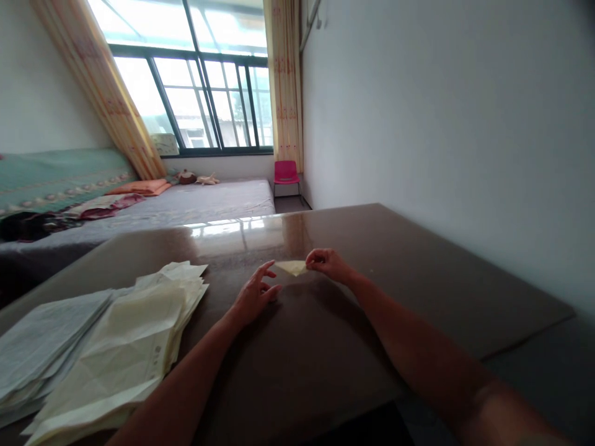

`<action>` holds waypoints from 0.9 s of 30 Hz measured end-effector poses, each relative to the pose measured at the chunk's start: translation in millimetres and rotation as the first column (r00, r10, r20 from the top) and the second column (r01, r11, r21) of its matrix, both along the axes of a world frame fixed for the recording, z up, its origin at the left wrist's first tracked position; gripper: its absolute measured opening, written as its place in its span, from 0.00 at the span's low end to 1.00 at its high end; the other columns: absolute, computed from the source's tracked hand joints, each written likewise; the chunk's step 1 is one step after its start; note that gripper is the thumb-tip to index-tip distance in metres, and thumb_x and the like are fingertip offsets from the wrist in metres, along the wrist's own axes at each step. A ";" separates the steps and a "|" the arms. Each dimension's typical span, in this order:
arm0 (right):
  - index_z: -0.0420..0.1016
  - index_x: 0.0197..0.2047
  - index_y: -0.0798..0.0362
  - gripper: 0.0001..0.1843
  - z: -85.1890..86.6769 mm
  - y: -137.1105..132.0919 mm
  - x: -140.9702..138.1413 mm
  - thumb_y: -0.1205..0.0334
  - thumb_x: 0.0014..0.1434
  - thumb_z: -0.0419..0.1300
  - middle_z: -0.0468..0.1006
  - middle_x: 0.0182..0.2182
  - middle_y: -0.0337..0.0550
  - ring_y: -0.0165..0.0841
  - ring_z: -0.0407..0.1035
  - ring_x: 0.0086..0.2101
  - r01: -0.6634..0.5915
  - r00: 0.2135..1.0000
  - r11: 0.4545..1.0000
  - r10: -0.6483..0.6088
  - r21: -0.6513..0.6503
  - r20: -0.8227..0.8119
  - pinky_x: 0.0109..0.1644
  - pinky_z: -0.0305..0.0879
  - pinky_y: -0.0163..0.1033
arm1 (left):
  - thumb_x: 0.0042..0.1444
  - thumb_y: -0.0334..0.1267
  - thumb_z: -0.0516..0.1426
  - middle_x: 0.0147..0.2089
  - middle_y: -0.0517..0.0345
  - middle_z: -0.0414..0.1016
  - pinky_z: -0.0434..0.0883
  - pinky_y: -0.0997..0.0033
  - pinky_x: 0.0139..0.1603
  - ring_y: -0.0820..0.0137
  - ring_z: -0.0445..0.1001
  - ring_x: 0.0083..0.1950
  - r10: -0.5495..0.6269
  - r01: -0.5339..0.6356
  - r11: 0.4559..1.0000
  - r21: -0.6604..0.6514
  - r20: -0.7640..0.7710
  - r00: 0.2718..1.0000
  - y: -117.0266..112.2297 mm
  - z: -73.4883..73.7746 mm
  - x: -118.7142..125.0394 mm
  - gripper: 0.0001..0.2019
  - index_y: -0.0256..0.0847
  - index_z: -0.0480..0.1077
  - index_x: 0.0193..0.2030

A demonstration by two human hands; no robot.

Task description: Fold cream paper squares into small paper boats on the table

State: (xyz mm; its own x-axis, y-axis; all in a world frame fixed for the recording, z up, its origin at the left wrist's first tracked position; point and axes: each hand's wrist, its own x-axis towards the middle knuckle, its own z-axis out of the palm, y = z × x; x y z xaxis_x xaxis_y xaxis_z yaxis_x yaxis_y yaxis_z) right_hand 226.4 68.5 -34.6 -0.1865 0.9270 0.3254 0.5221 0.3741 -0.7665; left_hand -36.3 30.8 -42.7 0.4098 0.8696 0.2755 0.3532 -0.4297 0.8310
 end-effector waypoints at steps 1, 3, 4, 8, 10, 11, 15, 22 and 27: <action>0.78 0.33 0.54 0.08 2.3 10.6 10.0 0.60 0.49 0.62 0.79 0.27 0.38 0.30 0.71 0.29 0.116 0.993 0.993 -0.116 0.022 -0.003 0.32 0.65 0.32 | 0.55 0.43 0.55 0.50 0.54 0.64 0.72 0.72 0.32 0.79 0.72 0.28 0.008 -0.008 1.000 -0.019 0.001 1.000 1.4 -0.8 -0.6 0.30 0.45 0.49 0.64; 0.77 0.34 0.54 0.08 8.9 31.0 38.0 0.63 0.50 0.60 0.79 0.29 0.41 0.31 0.71 0.30 0.291 0.957 0.956 -0.291 0.049 -0.003 0.34 0.65 0.33 | 0.56 0.43 0.54 0.50 0.53 0.65 0.73 0.71 0.33 0.79 0.72 0.28 0.014 -0.014 0.999 -0.030 -0.019 1.000 3.3 -2.2 -1.8 0.29 0.44 0.50 0.63; 0.77 0.34 0.54 0.07 12.3 39.1 55.5 0.64 0.50 0.60 0.79 0.30 0.42 0.32 0.71 0.30 0.381 0.924 0.923 -0.382 0.059 0.000 0.35 0.65 0.34 | 0.56 0.43 0.53 0.50 0.53 0.65 0.73 0.71 0.33 0.78 0.72 0.29 0.015 -0.016 1.000 -0.027 -0.031 0.999 3.7 -2.8 -2.3 0.28 0.43 0.52 0.62; 0.75 0.32 0.54 0.06 16.1 49.1 132.6 0.67 0.50 0.57 0.79 0.31 0.47 0.35 0.70 0.33 0.698 0.712 0.710 -0.702 0.096 0.013 0.39 0.65 0.38 | 0.56 0.43 0.53 0.52 0.50 0.67 0.73 0.70 0.34 0.77 0.73 0.30 0.021 -0.022 1.000 -0.012 -0.071 0.997 3.9 -2.4 -2.8 0.24 0.41 0.58 0.59; 0.75 0.31 0.55 0.07 9.9 42.4 164.4 0.68 0.50 0.56 0.78 0.31 0.49 0.37 0.70 0.33 0.795 0.600 0.600 -0.799 0.094 0.027 0.40 0.64 0.41 | 0.56 0.43 0.53 0.51 0.50 0.69 0.74 0.70 0.34 0.76 0.74 0.31 0.021 -0.023 1.000 -0.016 -0.086 0.996 4.2 -1.0 -2.7 0.23 0.40 0.60 0.57; 0.75 0.31 0.54 0.07 5.6 37.7 176.8 0.68 0.50 0.56 0.77 0.30 0.49 0.37 0.70 0.33 0.824 0.558 0.559 -0.829 0.093 0.037 0.41 0.64 0.41 | 0.56 0.43 0.52 0.51 0.50 0.70 0.74 0.70 0.34 0.75 0.74 0.31 0.021 -0.023 1.000 -0.022 -0.090 0.996 4.5 -0.4 -2.7 0.22 0.39 0.61 0.56; 0.76 0.33 0.53 0.09 -8.7 22.3 203.0 0.68 0.47 0.58 0.76 0.31 0.47 0.39 0.70 0.36 0.855 0.501 0.506 -0.863 0.110 0.073 0.43 0.64 0.42 | 0.56 0.42 0.52 0.47 0.50 0.73 0.73 0.70 0.33 0.75 0.73 0.29 0.018 -0.020 0.999 -0.032 -0.078 0.997 4.8 -1.3 -2.6 0.20 0.37 0.65 0.54; 0.71 0.52 0.55 0.22 -24.4 11.3 120.8 0.62 0.53 0.55 0.73 0.41 0.51 0.37 0.69 0.36 0.597 0.787 0.788 -0.611 0.150 0.081 0.43 0.66 0.43 | 0.60 0.36 0.48 0.43 0.53 0.74 0.72 0.72 0.38 0.75 0.74 0.31 0.053 -0.006 0.984 0.179 -0.261 0.964 -4.2 -3.2 1.7 0.15 0.37 0.70 0.50; 0.70 0.52 0.52 0.22 -38.5 -38.3 16.7 0.58 0.54 0.55 0.73 0.46 0.48 0.32 0.70 0.35 0.074 0.991 0.995 -0.082 0.072 0.107 0.42 0.68 0.39 | 0.58 0.35 0.51 0.49 0.52 0.74 0.68 0.70 0.51 0.68 0.74 0.46 0.020 0.155 0.958 0.242 -0.593 0.805 -23.7 29.1 8.7 0.15 0.41 0.72 0.50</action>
